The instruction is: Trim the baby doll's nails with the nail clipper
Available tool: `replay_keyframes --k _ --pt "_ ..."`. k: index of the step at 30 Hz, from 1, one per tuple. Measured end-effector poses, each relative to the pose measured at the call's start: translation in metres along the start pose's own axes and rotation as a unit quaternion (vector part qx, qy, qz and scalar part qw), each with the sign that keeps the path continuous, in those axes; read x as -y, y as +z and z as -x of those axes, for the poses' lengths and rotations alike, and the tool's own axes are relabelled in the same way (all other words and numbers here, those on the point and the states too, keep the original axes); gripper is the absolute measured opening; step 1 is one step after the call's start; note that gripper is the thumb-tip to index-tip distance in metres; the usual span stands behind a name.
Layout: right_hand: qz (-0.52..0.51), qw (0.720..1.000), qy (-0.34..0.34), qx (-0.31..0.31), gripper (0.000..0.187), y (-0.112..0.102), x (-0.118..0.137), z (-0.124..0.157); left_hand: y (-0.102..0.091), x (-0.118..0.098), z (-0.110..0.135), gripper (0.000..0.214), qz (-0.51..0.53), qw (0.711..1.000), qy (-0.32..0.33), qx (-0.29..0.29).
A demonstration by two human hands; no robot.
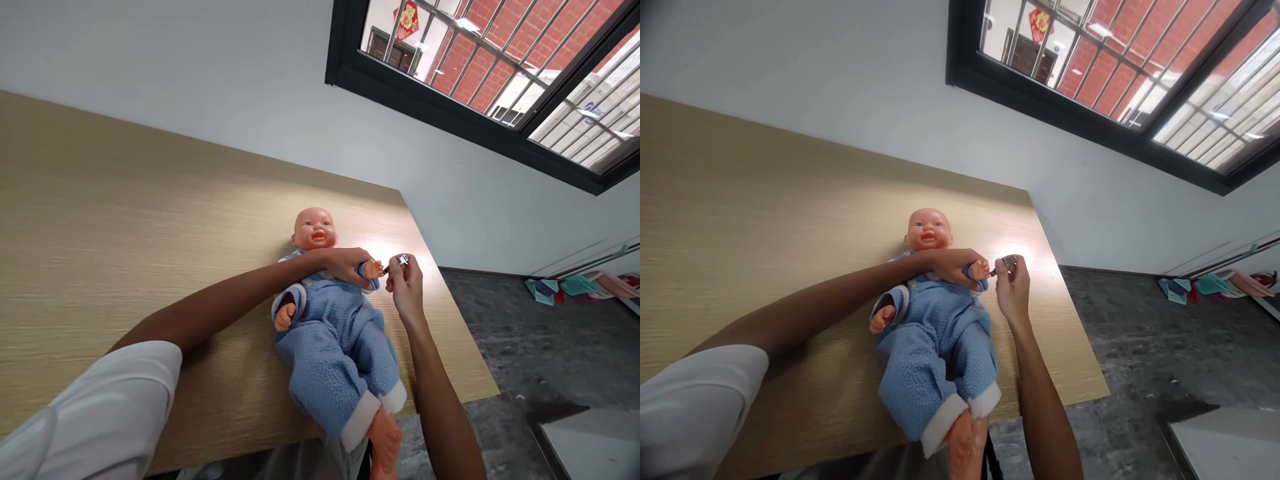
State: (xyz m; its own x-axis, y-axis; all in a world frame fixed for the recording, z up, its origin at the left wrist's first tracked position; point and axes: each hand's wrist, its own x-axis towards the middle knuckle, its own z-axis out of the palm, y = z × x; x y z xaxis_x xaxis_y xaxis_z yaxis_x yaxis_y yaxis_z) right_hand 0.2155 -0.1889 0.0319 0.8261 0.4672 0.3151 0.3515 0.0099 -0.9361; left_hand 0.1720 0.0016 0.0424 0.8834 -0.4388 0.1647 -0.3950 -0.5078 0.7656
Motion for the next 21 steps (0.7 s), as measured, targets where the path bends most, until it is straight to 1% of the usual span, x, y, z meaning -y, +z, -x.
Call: replay_keyframes --k 4,8,13,18,21 --pt "0.004 0.999 0.023 0.023 0.032 0.000 -0.001 -0.001 0.001 -0.001 -0.001 0.025 -0.003 1.000 -0.008 0.011" --pt "-0.006 0.999 0.048 0.014 0.025 0.001 0.003 -0.001 0.002 0.001 -0.004 0.023 -0.013 1.000 -0.008 0.017" --pt "-0.015 0.998 0.057 0.012 0.013 -0.001 0.007 -0.002 0.003 0.003 -0.008 0.027 -0.026 0.998 -0.010 0.052" --pt "0.002 0.997 0.079 0.014 0.011 -0.009 0.005 -0.006 0.003 0.003 -0.007 0.028 -0.020 0.998 -0.003 0.057" --pt "0.007 0.996 0.094 0.008 0.012 -0.012 0.003 -0.008 0.002 0.003 -0.005 0.028 -0.017 0.999 0.004 0.043"
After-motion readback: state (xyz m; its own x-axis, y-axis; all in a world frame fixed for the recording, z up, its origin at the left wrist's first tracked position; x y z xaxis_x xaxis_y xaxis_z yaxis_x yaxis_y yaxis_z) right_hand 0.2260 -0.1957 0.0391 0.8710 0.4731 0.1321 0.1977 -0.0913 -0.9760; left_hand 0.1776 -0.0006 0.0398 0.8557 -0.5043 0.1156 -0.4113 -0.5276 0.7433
